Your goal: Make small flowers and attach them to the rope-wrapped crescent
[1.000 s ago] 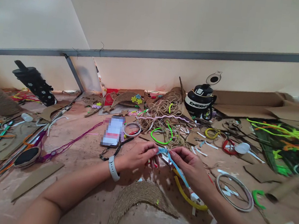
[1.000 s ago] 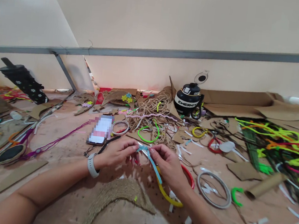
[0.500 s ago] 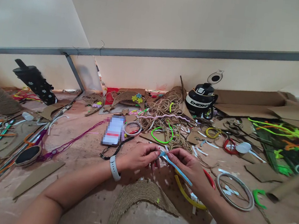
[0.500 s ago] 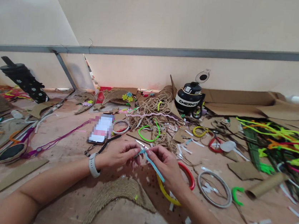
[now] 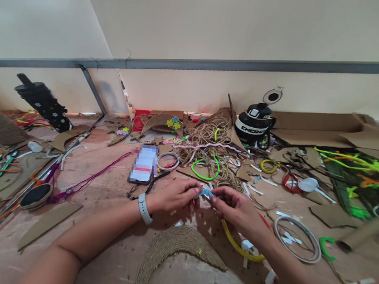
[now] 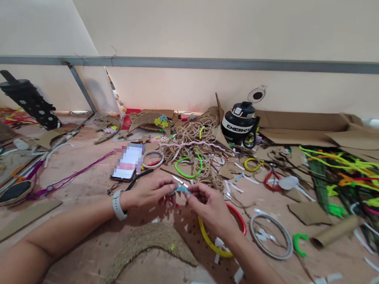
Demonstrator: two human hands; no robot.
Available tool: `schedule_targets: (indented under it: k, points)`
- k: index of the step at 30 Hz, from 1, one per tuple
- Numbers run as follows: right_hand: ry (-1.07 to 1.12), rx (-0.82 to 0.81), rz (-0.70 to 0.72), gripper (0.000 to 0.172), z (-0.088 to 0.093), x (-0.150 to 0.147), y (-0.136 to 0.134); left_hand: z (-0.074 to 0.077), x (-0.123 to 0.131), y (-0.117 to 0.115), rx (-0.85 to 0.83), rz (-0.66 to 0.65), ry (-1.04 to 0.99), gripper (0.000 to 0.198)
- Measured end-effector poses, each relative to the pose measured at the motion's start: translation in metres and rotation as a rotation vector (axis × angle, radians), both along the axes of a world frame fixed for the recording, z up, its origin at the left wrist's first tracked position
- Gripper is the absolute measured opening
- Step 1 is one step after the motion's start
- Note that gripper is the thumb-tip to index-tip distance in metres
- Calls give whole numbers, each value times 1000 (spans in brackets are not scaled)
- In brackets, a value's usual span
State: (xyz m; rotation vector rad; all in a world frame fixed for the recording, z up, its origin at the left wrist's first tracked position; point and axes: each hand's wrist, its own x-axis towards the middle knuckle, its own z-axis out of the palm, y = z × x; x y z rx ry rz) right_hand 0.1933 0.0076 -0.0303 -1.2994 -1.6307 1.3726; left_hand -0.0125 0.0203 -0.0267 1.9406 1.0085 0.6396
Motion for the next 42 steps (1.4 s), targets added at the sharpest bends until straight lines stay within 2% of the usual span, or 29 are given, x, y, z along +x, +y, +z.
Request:
schedule_targets:
  k: [4,7,9,14,19,26,37,42]
  points:
    - [-2,22,-65,42,1,1,2,-5,-4,7,-207,-1,-107,35]
    - [12,33,-134,45,2,1,4,-11,-5,9,-385,-39,-200,29]
    - [30,40,-161,46,2,1,4,-15,-4,10,-435,-51,-248,27]
    - [44,44,-174,47,-1,1,4,-21,-3,10,-410,-81,-270,30]
    - [41,54,-173,48,-1,1,3,-22,-3,9,-379,-50,-253,29]
    - [10,63,-161,48,2,-1,1,-27,-2,10,-456,-69,-294,32]
    - [-68,133,-76,33,1,-3,-4,-23,-4,8,-201,-16,-84,32]
    - [-102,158,-52,30,-4,-2,-5,-17,-4,7,-202,7,-54,31]
